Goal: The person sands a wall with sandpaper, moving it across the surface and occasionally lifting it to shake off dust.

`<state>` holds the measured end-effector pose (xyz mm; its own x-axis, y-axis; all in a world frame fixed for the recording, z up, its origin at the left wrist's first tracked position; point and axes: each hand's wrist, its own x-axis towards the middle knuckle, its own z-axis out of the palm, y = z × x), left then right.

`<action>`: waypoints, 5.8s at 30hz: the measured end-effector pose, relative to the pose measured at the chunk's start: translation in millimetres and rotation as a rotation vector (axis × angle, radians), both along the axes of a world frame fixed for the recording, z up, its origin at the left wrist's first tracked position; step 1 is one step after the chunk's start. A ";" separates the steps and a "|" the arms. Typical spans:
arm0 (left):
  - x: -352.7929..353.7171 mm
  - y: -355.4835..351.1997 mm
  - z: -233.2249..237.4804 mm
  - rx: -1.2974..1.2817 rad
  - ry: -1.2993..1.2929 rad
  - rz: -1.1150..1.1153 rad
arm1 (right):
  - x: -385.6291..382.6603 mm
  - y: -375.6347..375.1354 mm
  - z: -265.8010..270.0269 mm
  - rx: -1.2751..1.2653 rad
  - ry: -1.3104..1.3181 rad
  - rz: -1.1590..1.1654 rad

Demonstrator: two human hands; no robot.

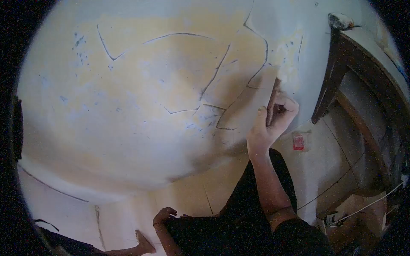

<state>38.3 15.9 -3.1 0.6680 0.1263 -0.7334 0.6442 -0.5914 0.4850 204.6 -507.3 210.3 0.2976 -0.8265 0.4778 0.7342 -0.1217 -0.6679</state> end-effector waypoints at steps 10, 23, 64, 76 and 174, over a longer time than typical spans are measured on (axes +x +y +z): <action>-6.6 30.6 -29.6 0.059 -0.230 -0.403 | 47.0 17.3 18.3 -0.454 -0.122 -0.105; -1.5 -11.2 8.1 0.100 0.018 -0.017 | 81.9 22.2 -13.3 -0.891 0.233 -0.274; -8.4 -1.3 -3.9 0.160 -0.129 -0.169 | 79.2 35.3 9.1 -0.719 0.380 -0.319; -12.2 5.9 -12.7 0.162 -0.134 -0.112 | 76.0 42.7 8.7 -0.780 0.416 -0.296; -7.4 -18.1 7.9 0.170 -0.088 -0.001 | 80.4 26.4 12.1 -0.638 0.368 -0.315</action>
